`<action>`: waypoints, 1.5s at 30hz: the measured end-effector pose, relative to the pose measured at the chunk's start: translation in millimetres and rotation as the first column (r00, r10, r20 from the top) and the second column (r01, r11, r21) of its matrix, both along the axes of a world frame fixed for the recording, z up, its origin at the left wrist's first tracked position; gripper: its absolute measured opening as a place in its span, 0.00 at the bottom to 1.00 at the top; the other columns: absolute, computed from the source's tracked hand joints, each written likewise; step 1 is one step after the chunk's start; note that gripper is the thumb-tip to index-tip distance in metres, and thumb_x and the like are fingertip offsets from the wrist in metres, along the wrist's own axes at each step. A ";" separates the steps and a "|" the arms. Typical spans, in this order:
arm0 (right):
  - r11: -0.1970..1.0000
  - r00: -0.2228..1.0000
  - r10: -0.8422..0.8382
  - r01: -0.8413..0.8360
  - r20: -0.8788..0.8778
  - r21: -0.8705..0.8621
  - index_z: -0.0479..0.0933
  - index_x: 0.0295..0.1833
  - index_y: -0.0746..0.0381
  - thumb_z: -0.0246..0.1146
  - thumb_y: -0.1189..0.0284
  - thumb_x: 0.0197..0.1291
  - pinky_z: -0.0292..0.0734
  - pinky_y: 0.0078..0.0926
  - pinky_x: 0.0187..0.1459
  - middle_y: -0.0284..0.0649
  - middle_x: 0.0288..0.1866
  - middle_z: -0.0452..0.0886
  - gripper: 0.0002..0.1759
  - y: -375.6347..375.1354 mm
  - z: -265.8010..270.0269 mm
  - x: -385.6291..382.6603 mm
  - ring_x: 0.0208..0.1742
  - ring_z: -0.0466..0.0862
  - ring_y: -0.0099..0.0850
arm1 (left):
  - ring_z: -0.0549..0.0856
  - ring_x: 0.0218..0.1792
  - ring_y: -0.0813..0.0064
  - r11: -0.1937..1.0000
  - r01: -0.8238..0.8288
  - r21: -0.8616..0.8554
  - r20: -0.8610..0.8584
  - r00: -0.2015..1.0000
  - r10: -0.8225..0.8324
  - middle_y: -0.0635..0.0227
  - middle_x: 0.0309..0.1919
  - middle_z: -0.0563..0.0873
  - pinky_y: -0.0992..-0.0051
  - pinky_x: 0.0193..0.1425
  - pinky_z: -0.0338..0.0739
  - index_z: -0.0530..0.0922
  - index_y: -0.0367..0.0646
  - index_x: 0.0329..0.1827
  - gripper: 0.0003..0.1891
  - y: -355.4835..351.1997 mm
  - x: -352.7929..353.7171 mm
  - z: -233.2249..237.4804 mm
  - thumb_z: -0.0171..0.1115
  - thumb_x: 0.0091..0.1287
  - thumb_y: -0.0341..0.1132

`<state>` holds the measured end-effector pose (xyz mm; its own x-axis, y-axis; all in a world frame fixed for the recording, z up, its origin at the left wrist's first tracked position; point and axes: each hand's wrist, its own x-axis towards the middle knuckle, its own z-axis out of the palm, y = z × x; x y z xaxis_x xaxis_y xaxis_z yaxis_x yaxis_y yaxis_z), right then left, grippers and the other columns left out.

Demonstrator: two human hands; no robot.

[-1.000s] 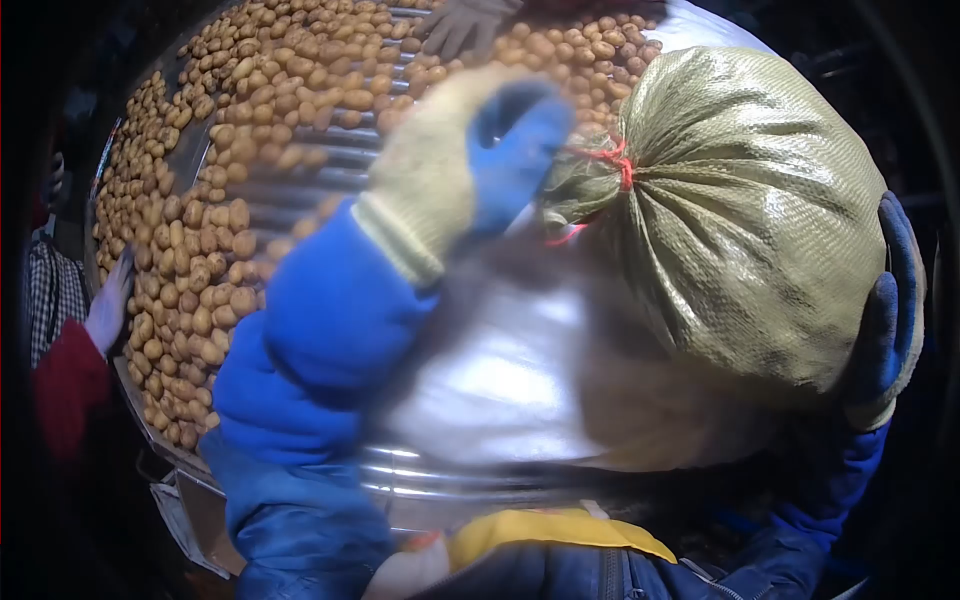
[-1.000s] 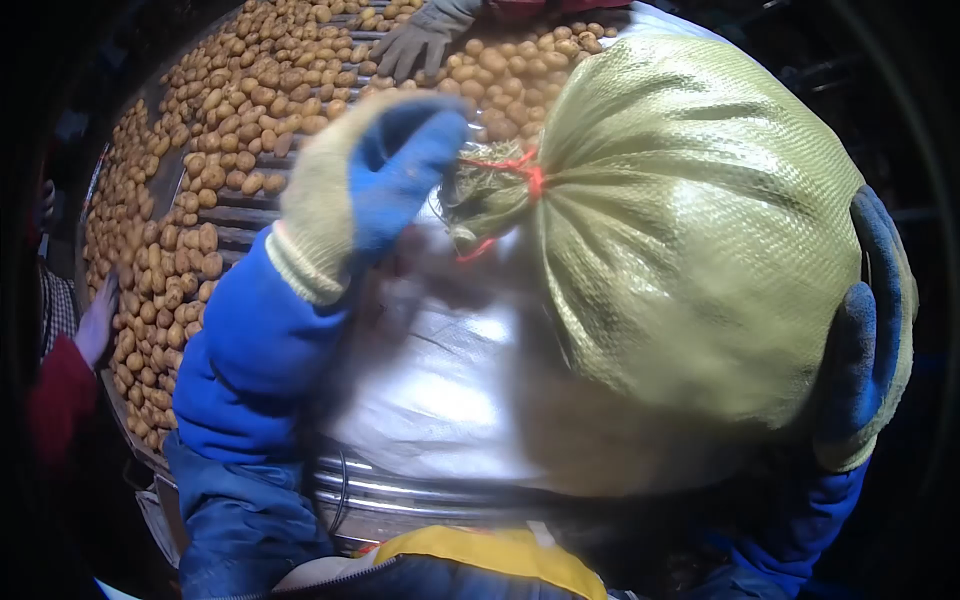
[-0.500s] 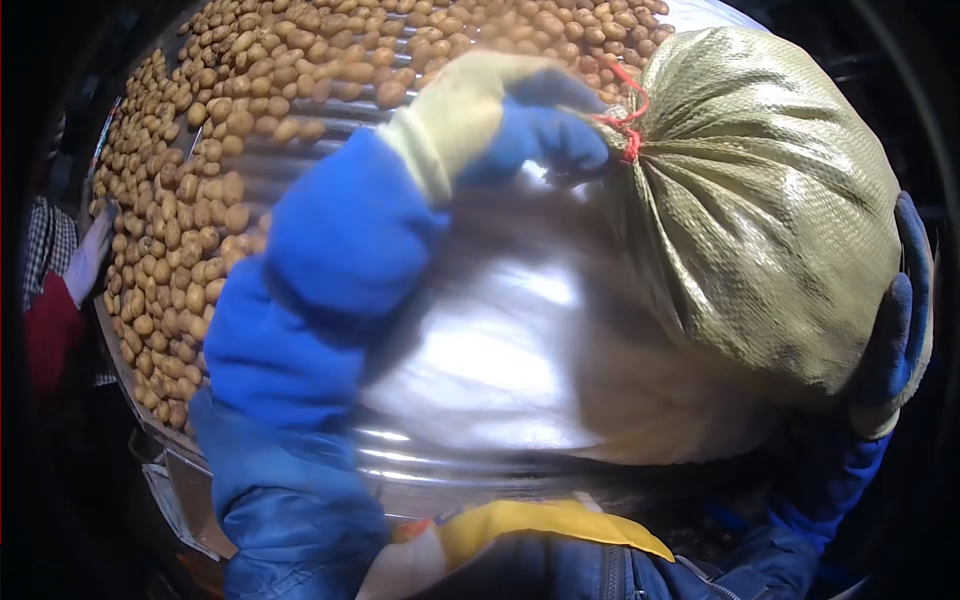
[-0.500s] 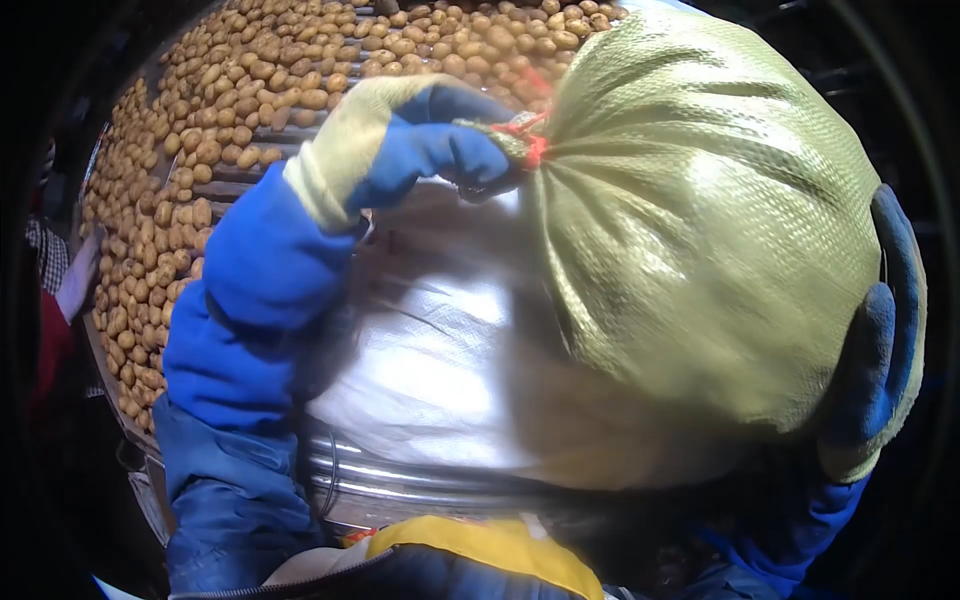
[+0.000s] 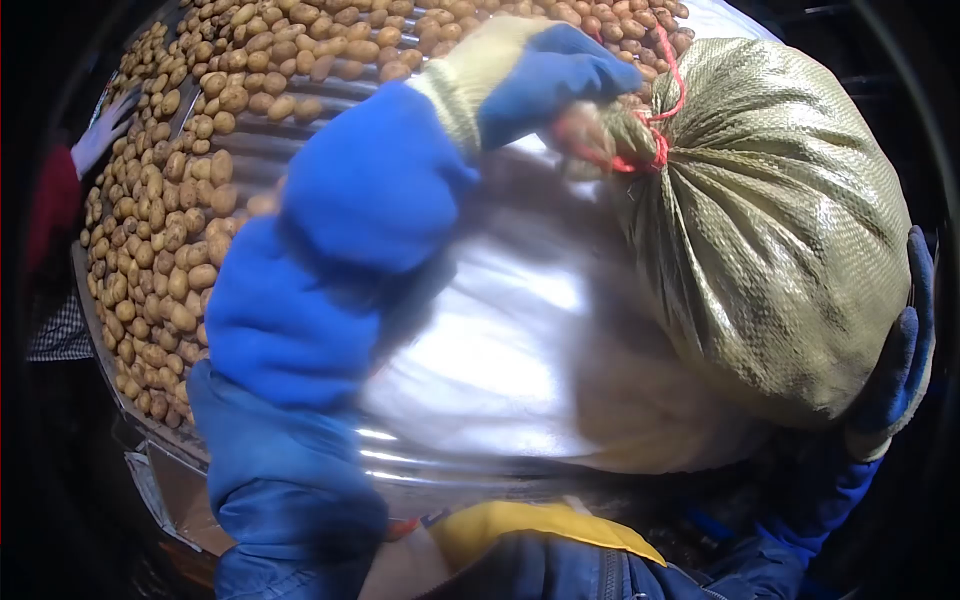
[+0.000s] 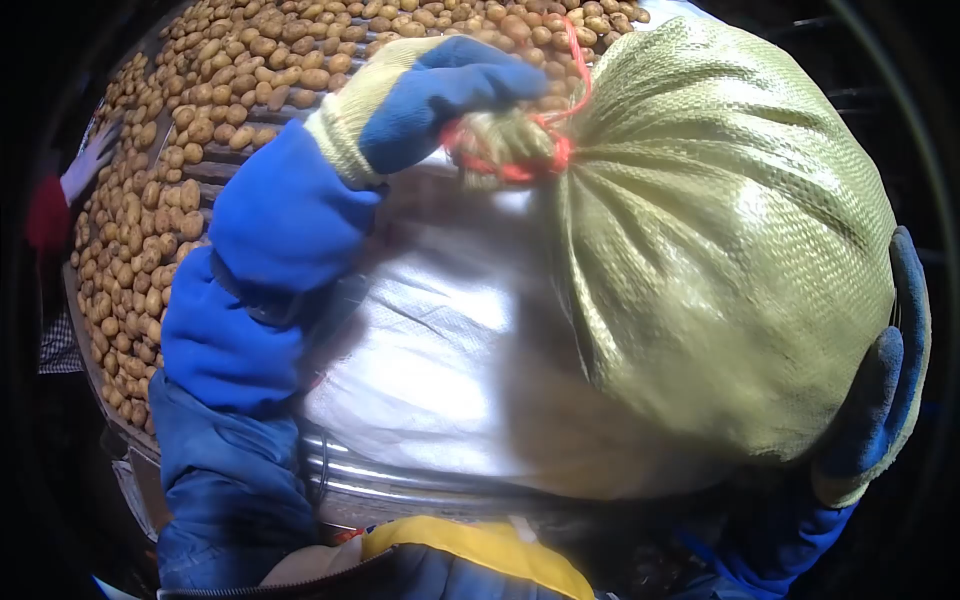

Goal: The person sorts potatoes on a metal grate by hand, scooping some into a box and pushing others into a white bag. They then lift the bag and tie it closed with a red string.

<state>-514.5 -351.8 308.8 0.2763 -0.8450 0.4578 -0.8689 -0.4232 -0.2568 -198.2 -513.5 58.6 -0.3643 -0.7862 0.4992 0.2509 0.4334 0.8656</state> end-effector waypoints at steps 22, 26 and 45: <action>0.998 0.992 -0.013 0.006 -0.124 -0.056 0.70 0.77 0.74 0.49 0.62 0.81 0.58 0.45 0.83 0.55 0.80 0.72 0.31 2.8 1.8 8.0 0.82 0.69 0.46 | 0.85 0.29 0.78 0.420 0.216 0.882 -0.225 0.974 -0.028 0.63 0.40 0.88 0.76 0.30 0.80 0.85 0.42 0.63 0.30 120.6 -3.7 52.7 0.63 0.76 0.61; 0.998 0.984 -0.007 -0.003 -0.176 -0.057 0.70 0.77 0.74 0.49 0.62 0.81 0.59 0.45 0.83 0.55 0.80 0.72 0.31 3.3 3.7 5.6 0.82 0.69 0.46 | 0.85 0.32 0.75 0.457 0.233 0.858 -0.215 0.972 -0.092 0.58 0.52 0.87 0.73 0.32 0.85 0.74 0.44 0.78 0.36 106.0 -12.6 66.4 0.61 0.77 0.61; 0.985 0.854 -0.082 -0.010 -0.514 -0.174 0.77 0.72 0.70 0.54 0.63 0.79 0.61 0.41 0.79 0.51 0.74 0.79 0.27 4.7 19.6 6.5 0.78 0.74 0.44 | 0.86 0.33 0.58 0.913 -0.393 -0.106 0.143 0.903 0.405 0.56 0.32 0.85 0.64 0.38 0.81 0.85 0.41 0.42 0.07 132.4 -24.1 33.2 0.71 0.63 0.30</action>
<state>-508.0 -347.1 328.4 0.4827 -0.7843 0.3896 -0.8712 -0.3848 0.3048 -222.2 -381.0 91.8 -0.1068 -0.8463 0.5219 -0.0942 0.5312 0.8420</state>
